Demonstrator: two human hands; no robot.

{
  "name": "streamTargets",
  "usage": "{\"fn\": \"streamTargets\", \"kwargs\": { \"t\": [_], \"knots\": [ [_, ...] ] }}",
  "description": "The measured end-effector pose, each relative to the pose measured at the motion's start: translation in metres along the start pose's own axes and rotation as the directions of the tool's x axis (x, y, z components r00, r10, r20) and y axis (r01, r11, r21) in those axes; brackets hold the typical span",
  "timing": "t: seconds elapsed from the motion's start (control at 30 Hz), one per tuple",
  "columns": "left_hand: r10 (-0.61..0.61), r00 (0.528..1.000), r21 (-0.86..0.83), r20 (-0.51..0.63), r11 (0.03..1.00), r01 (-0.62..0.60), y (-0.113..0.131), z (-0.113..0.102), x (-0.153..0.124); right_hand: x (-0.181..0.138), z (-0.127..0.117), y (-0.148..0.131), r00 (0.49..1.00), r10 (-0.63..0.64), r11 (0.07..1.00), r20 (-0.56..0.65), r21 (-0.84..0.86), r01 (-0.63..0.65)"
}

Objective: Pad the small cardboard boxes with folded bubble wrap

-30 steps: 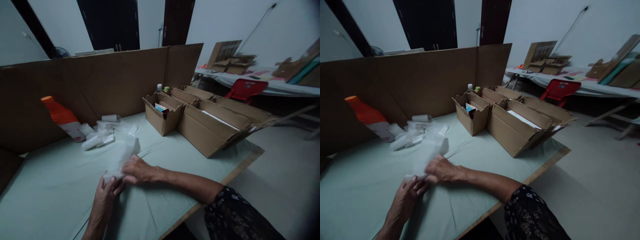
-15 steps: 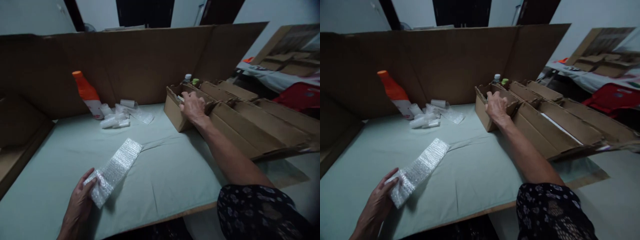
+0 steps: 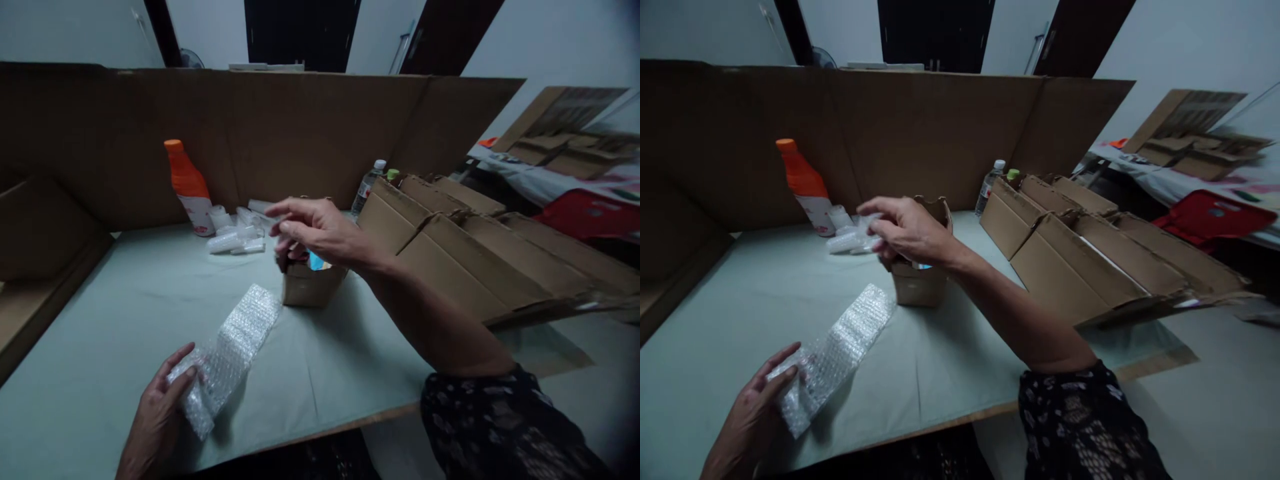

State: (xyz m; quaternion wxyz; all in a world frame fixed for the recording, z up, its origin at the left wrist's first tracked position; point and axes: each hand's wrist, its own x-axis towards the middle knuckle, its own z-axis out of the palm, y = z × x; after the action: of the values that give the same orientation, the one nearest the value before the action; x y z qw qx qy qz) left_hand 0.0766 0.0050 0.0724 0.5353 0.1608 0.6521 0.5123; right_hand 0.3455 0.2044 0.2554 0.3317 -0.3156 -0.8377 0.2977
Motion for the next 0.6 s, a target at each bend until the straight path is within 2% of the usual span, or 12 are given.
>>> {"fn": "streamTargets", "kwargs": {
  "t": [0.07, 0.13, 0.2, 0.27, 0.33, 0.4, 0.5, 0.6],
  "knots": [
    [0.002, 0.999, 0.027, 0.034, 1.000, -0.003, 0.000, 0.000, -0.002, 0.000, -0.001, -0.011, 0.987, -0.122, 0.987, -0.109, 0.088, 0.132],
    [-0.011, 0.997, 0.053, 0.077, 0.999, 0.007, -0.003, -0.002, -0.004, 0.000, -0.013, 0.005, 0.949, -0.167, 0.984, -0.269, 0.012, 0.176],
    [-0.032, 0.991, 0.071, 0.127, 0.997, 0.023, -0.006, -0.004, -0.008, -0.002, -0.031, 0.046, 0.903, -0.124, 0.992, -0.412, -0.078, 0.100],
    [-0.047, 0.982, 0.087, 0.184, 0.996, 0.031, -0.006, -0.004, -0.014, -0.006, -0.049, 0.098, 0.886, 0.011, 0.998, -0.463, -0.048, -0.038],
    [-0.050, 0.974, 0.093, 0.222, 0.995, 0.030, -0.003, -0.002, -0.021, -0.014, -0.061, 0.146, 0.883, 0.222, 0.975, -0.412, 0.114, -0.192],
    [-0.025, 0.978, 0.082, 0.207, 0.997, 0.008, 0.002, 0.001, -0.027, -0.021, -0.064, 0.179, 0.902, 0.330, 0.932, -0.280, 0.251, -0.262],
    [0.034, 0.993, 0.084, 0.112, 0.996, -0.043, 0.008, 0.007, -0.032, -0.028, -0.053, 0.201, 0.941, 0.325, 0.893, -0.089, 0.355, -0.275],
    [0.067, 0.996, 0.146, 0.057, 0.986, -0.074, 0.006, 0.013, -0.031, -0.030, -0.039, 0.204, 0.947, 0.319, 0.880, -0.027, 0.378, -0.286]
  ]
}}
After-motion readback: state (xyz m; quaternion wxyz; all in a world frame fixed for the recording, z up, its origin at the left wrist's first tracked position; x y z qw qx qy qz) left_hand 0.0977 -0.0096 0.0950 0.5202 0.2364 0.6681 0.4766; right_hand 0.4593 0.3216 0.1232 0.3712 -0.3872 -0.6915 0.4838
